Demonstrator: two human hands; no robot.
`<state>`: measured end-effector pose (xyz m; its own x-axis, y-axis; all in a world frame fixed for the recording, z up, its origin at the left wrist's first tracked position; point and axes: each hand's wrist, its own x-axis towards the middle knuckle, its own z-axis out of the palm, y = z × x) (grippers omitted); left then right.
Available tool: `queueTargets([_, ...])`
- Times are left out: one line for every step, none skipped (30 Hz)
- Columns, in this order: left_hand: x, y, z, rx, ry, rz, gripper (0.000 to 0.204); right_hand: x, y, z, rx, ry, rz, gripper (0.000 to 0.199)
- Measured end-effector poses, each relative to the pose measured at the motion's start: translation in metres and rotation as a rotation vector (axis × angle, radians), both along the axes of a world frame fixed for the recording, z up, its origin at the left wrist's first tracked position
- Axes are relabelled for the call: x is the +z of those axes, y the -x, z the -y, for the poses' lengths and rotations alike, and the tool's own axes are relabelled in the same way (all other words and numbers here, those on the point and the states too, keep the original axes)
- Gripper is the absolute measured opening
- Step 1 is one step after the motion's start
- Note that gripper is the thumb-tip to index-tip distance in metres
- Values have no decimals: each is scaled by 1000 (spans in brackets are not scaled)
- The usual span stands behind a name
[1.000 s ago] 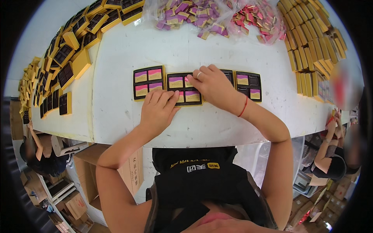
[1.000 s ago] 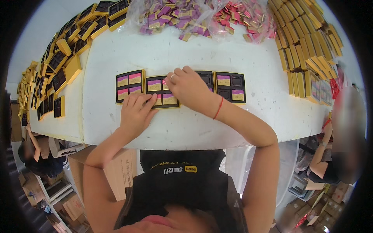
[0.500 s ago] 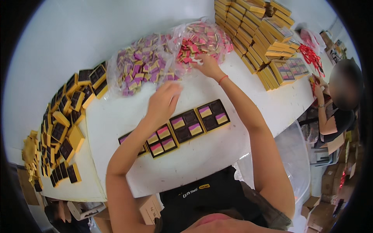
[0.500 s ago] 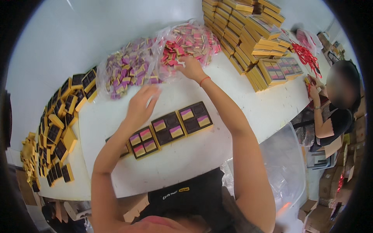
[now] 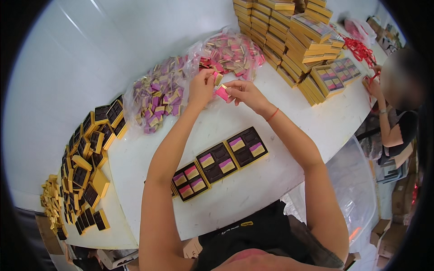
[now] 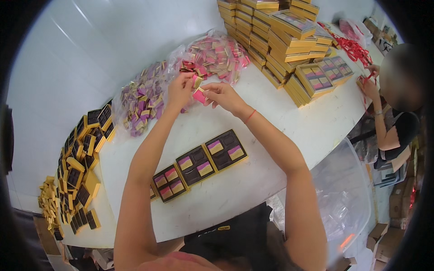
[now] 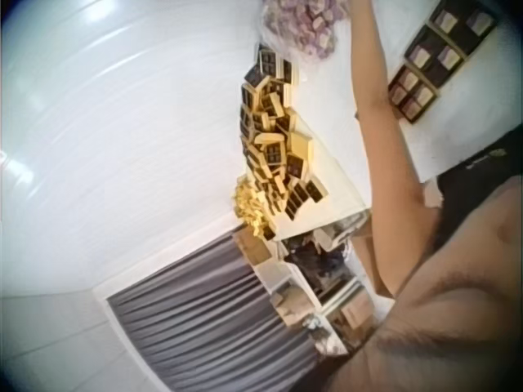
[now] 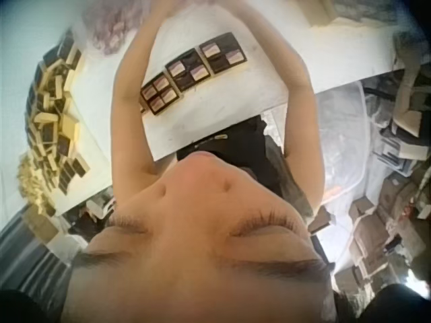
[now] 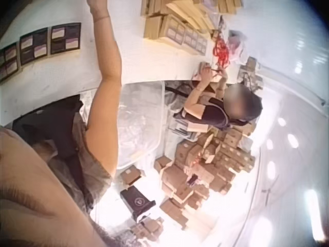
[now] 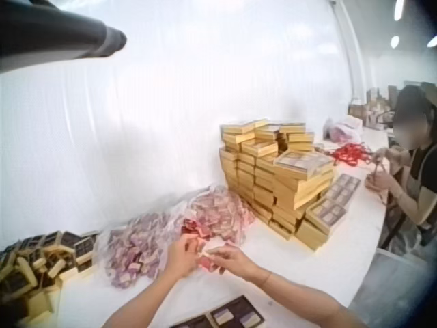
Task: The person assembles makeup palettes by placing small colored pans into black tray compartments, then covers them with clear plastic lids. The person handles multiple trays and stacks the completed palettes on the table.
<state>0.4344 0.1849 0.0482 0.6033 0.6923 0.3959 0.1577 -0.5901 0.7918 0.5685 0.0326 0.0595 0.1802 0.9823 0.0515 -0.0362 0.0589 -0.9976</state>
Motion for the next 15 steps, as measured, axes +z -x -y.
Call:
queueTargets([20, 14, 20, -70, 191, 104, 21, 2, 4, 9, 20, 1, -14, 25])
queueTargets([38, 29, 36, -135, 380, 210, 20, 4, 10, 16, 46, -1, -26, 24])
queueTargets([49, 46, 48, -148, 430, 186, 22, 6, 15, 20, 73, -5, -38, 24])
queueTargets([58, 64, 57, -157, 482, 161, 24, 5, 19, 22, 101, 2, -13, 24])
queueTargets([62, 81, 65, -162, 536, 138, 26, 3, 23, 25, 132, 10, 11, 24])
queueTargets([65, 95, 72, -161, 555, 144, 26, 1, 28, 28, 162, 19, 34, 23])
queueTargets([66, 110, 77, -156, 573, 151, 27, 0, 33, 31, 200, 2, 23, 22])
queueTargets([67, 124, 83, -153, 591, 158, 28, 0, 38, 34, 236, -15, 11, 22])
queueTargets([68, 137, 90, -142, 512, 133, 29, -1, 44, 36, 270, -32, -1, 21])
queueTargets([67, 149, 97, -135, 436, 114, 31, 0, 49, 39, 271, -80, -14, 20])
queueTargets([66, 159, 104, -130, 360, 93, 32, 0, 54, 43, 269, -128, -28, 20])
queueTargets([67, 169, 114, -138, 403, 102, 33, 1, 60, 47, 266, -176, -42, 20])
queueTargets([68, 176, 124, -149, 445, 116, 33, 5, 68, 52, 199, -242, 3, 21])
queueTargets([69, 182, 131, -160, 487, 129, 34, 10, 70, 56, 230, -209, -24, 20])
queueTargets([66, 185, 135, -188, 480, 152, 25, 15, 72, 60, 260, -177, -50, 19])
